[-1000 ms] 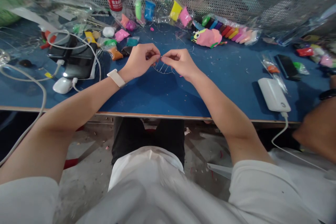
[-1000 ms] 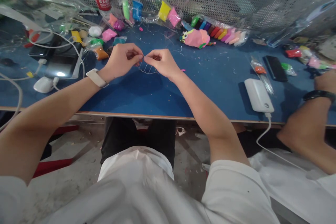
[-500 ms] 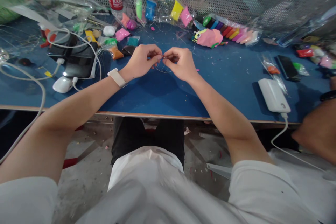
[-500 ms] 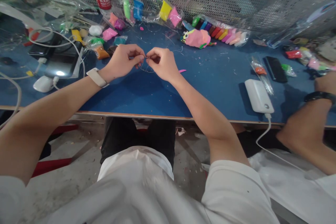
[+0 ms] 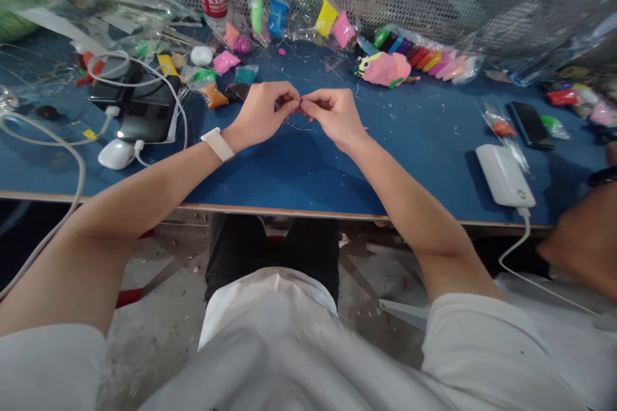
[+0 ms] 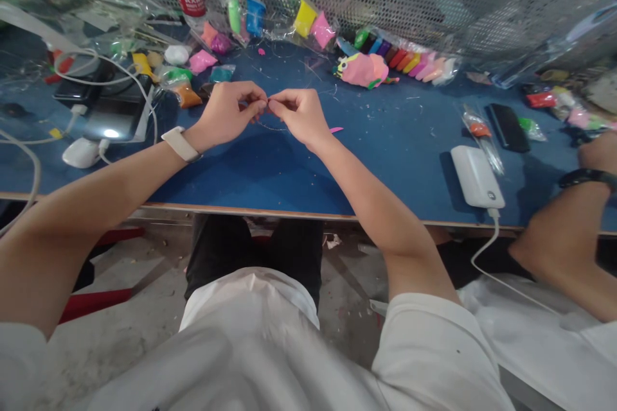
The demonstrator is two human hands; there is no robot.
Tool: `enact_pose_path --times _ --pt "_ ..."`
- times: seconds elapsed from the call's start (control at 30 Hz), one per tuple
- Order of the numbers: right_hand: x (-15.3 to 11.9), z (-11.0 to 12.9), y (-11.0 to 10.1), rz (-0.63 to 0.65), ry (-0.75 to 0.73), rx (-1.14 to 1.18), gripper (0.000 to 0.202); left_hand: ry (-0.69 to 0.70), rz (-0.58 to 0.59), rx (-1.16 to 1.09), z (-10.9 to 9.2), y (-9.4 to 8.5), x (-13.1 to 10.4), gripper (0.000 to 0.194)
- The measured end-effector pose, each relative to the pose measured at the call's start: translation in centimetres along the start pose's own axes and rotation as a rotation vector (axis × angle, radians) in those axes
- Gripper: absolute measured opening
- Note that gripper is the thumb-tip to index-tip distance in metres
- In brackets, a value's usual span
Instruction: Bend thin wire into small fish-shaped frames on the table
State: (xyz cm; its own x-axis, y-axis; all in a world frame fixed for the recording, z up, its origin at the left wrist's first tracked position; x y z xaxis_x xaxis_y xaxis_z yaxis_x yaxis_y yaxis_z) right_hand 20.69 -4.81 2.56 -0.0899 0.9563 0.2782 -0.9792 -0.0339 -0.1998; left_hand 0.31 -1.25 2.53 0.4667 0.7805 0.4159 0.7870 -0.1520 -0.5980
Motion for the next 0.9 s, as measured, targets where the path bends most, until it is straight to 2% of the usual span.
enact_pose_path --times 0.27,0.47,0.6,0.77,0.9 --pt "-0.5 0.8 0.0 -0.027 -0.074 -0.054 0.031 -0.037 0.02 -0.039 0.8 0.4 0.2 0.016" --pt "-1.0 1.2 0.1 -0.07 -0.108 -0.064 0.034 -0.031 0.055 -0.069 1.2 0.6 0.4 0.024" --pt "-1.0 0.9 0.1 -0.066 -0.23 -0.166 0.026 -0.052 0.076 -0.114 1.1 0.7 0.4 0.028" --pt "-0.4 -0.5 -0.1 -0.037 -0.425 -0.334 0.028 -0.153 0.091 -0.139 0.2 0.4 0.4 0.022" --pt "-0.3 -0.8 -0.4 -0.031 -0.491 -0.387 0.028 -0.132 0.066 -0.124 -0.1 0.2 0.5 0.024"
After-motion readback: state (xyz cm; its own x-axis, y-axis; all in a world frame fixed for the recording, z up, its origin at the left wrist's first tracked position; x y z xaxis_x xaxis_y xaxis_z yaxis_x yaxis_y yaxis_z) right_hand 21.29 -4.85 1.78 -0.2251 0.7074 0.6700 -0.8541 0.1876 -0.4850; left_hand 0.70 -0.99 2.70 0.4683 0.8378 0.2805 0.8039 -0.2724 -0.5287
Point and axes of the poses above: each hand's wrist, its own x-axis towards the middle knuckle, its own y-axis out of the palm, z = x × y, the point moved 2 cm from there along x, towards the middle knuckle, and after that the axes turned 9 degrees about -y, right-handed, at the moved point
